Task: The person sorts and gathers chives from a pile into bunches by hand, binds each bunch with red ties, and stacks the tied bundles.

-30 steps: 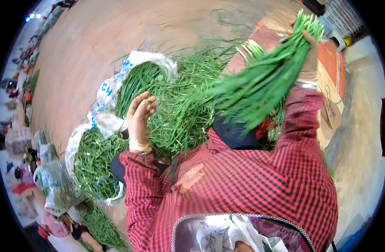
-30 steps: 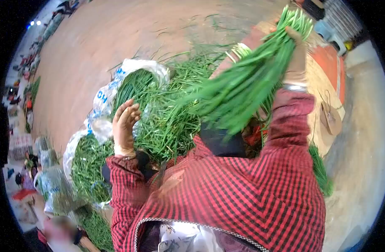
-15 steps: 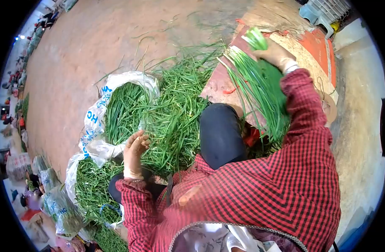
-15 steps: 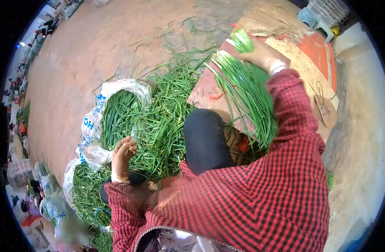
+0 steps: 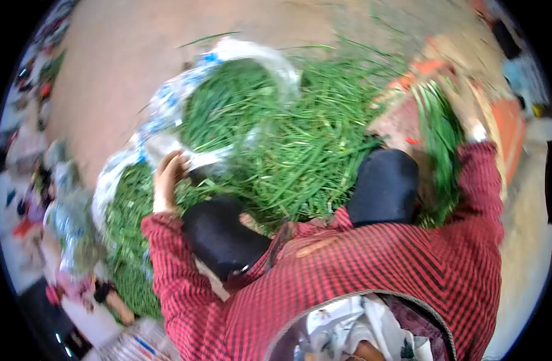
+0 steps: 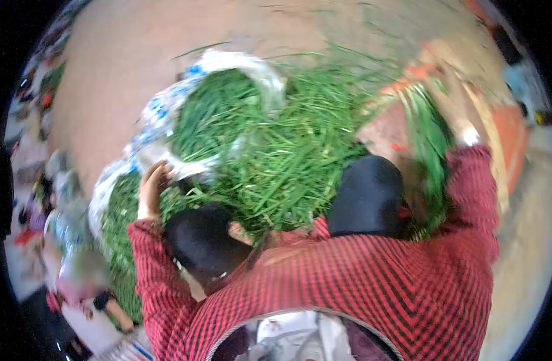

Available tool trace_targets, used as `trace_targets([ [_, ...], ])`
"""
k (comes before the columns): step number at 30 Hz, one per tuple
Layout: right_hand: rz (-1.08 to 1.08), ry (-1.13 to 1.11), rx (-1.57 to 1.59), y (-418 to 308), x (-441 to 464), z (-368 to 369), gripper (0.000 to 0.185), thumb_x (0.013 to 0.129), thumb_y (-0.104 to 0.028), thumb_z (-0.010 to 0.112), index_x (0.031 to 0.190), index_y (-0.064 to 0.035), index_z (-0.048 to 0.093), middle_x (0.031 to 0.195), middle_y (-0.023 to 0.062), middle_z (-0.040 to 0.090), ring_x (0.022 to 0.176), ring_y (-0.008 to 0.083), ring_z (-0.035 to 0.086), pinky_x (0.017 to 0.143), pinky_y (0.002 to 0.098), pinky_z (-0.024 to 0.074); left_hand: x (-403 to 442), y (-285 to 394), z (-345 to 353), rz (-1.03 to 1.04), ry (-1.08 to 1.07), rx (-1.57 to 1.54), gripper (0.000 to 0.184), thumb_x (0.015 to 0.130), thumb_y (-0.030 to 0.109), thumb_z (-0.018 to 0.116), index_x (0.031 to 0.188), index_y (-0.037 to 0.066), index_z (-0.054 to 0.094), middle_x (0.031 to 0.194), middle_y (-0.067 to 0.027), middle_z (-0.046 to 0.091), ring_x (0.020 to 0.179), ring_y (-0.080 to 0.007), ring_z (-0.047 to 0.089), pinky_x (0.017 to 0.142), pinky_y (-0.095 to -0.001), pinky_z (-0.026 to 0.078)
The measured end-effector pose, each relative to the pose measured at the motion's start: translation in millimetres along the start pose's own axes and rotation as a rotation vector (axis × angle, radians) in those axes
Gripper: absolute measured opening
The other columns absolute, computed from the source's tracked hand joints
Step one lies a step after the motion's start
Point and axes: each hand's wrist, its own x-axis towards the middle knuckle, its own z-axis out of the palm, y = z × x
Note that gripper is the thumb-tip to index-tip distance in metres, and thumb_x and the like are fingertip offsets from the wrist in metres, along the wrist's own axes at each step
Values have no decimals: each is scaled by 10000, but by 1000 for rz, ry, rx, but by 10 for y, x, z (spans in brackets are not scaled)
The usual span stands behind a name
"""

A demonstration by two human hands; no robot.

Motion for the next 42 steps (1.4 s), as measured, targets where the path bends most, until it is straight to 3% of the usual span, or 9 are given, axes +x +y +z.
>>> trace_targets([
  [4, -104, -148, 9, -188, 154, -23, 388, 906, -341, 590, 1145, -37, 625, 1085, 127, 664, 1041, 212, 608, 934, 316, 436, 297, -286, -114, -32, -220, 103, 313, 940, 165, 581, 1201, -7, 582, 917, -32, 657, 756, -102, 589, 699, -228, 472],
  [7, 168, -193, 8, -368, 76, -219, 386, 897, -316, 589, 1121, -5, 639, 1057, 164, 675, 1012, 214, 629, 887, 338, 465, 312, -282, -60, -2, -354, 180, 337, 953, 162, 561, 1233, -24, 548, 926, -47, 660, 774, -100, 584, 698, -220, 465],
  [13, 207, -273, -310, -142, -761, -343, 332, 842, -400, 667, 860, -69, 650, 760, 77, 625, 725, 197, 602, 694, 332, 479, 142, -87, 264, 69, -389, 282, 313, 948, 132, 573, 1212, -37, 559, 1017, -73, 651, 878, -121, 605, 768, -249, 493],
  [16, 112, -345, -517, 79, -993, -192, 399, 825, -484, 625, 733, -98, 582, 731, 114, 604, 726, 303, 607, 638, 397, 467, -16, 190, 791, 170, -415, 252, 313, 948, 139, 561, 1214, -25, 566, 1027, -84, 656, 900, -125, 611, 800, -252, 494],
  [25, -16, -142, 98, 300, -1071, -29, 259, 877, -306, 594, 892, -68, 694, 809, 157, 672, 768, 314, 655, 694, 365, 515, -527, 891, 3558, -44, -967, -38, 361, 976, 316, 494, 1172, 25, 576, 1068, -105, 672, 865, -166, 654, 799, -294, 500],
  [31, 10, -276, 90, 87, -1018, -87, 256, 879, -308, 594, 892, -68, 683, 790, 112, 663, 754, 300, 646, 676, 371, 512, -581, 922, 4949, -133, -1042, 109, 517, 897, 300, 659, 1261, -15, 470, 1012, -120, 641, 812, -198, 643, 676, -304, 524],
  [34, -82, -312, 80, 182, -1016, -27, 286, 866, -369, 613, 888, -91, 677, 846, 95, 650, 792, 290, 637, 688, 377, 505, -456, 600, 5290, 197, -868, 255, 449, 862, 190, 704, 1196, -37, 508, 931, -102, 636, 741, -151, 613, 606, -291, 505],
  [37, -107, -80, 26, 137, -924, -119, 281, 849, -366, 638, 948, -105, 668, 914, 85, 642, 863, 279, 618, 745, 380, 499, -404, 559, 5337, 211, -808, 264, 385, 868, 181, 693, 1149, -34, 540, 851, -81, 637, 705, -130, 603, 581, -283, 497],
  [42, -135, 228, -195, 452, -683, 47, 653, 798, -365, 680, 1352, -100, 458, 1321, 157, 467, 1230, 344, 429, 1059, 474, 319, -464, 631, 5308, 62, -836, 132, 206, 933, 171, 604, 1034, -9, 613, 763, 3, 592, 619, -81, 526, 538, -230, 439],
])
